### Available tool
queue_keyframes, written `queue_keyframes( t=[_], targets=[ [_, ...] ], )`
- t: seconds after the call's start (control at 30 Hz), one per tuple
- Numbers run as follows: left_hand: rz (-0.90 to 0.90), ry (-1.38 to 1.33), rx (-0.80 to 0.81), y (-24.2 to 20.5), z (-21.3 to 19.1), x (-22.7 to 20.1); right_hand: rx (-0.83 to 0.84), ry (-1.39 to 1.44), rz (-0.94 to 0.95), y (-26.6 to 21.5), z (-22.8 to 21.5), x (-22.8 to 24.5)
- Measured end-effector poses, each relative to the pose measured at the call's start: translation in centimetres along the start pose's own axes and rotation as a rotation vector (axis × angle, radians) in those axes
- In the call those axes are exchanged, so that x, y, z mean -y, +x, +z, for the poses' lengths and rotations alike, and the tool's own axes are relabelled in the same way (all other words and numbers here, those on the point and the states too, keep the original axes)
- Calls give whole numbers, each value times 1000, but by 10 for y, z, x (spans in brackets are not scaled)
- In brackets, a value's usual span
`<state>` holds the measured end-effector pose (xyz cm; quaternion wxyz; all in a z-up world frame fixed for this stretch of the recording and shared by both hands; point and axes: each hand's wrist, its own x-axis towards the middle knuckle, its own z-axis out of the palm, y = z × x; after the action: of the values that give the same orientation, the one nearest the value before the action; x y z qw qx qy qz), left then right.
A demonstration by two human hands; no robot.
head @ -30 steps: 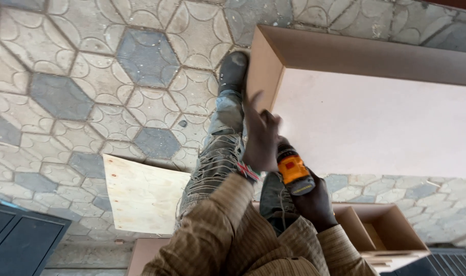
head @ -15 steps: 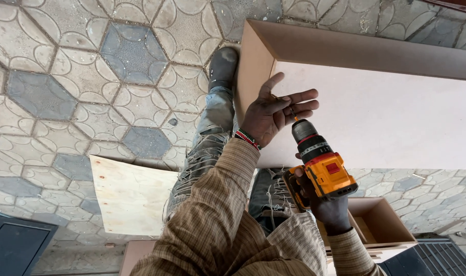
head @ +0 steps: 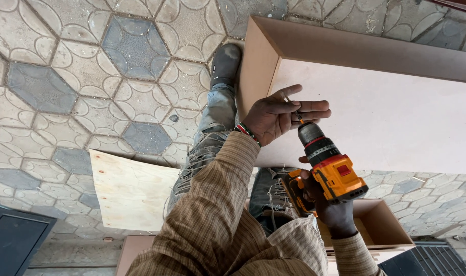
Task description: The person uses a cordless drill to drive screws into wooden panels, joining them to form a cabinet frame. They align the pieces, insert screws, and fasten them while working on a tiled floor with other furniture parts nearby.
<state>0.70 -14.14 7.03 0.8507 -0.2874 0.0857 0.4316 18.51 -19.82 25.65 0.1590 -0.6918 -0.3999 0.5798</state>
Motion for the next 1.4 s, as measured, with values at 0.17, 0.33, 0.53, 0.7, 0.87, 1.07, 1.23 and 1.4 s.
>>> queue_keyframes(
  t=[0.17, 0.33, 0.53, 0.7, 0.87, 1.07, 1.23, 1.4],
  targets=[
    [68, -57, -90, 14, -17, 22, -9, -666, -227, -6, -1, -32],
    [269, -180, -215, 38, -76, 52, 56, -825, -117, 25, 19, -7],
    [393, -151, -268, 52, -92, 57, 14, -685, 40, 43, 19, -8],
    [406, -131, -312, 51, -75, 56, 78, -796, -116, 41, 7, -22],
    [416, -122, -338, 56, -72, 57, 55, -666, -34, 43, 4, -18],
    [411, -139, -373, 63, -70, 56, 82, -697, -41, 45, -6, -27],
    [432, -243, -365, 73, -60, 51, 134, -802, -93, 50, -21, -41],
    [406, -404, -284, 68, -59, 49, 156, -942, -166, 47, -35, -55]
  ],
)
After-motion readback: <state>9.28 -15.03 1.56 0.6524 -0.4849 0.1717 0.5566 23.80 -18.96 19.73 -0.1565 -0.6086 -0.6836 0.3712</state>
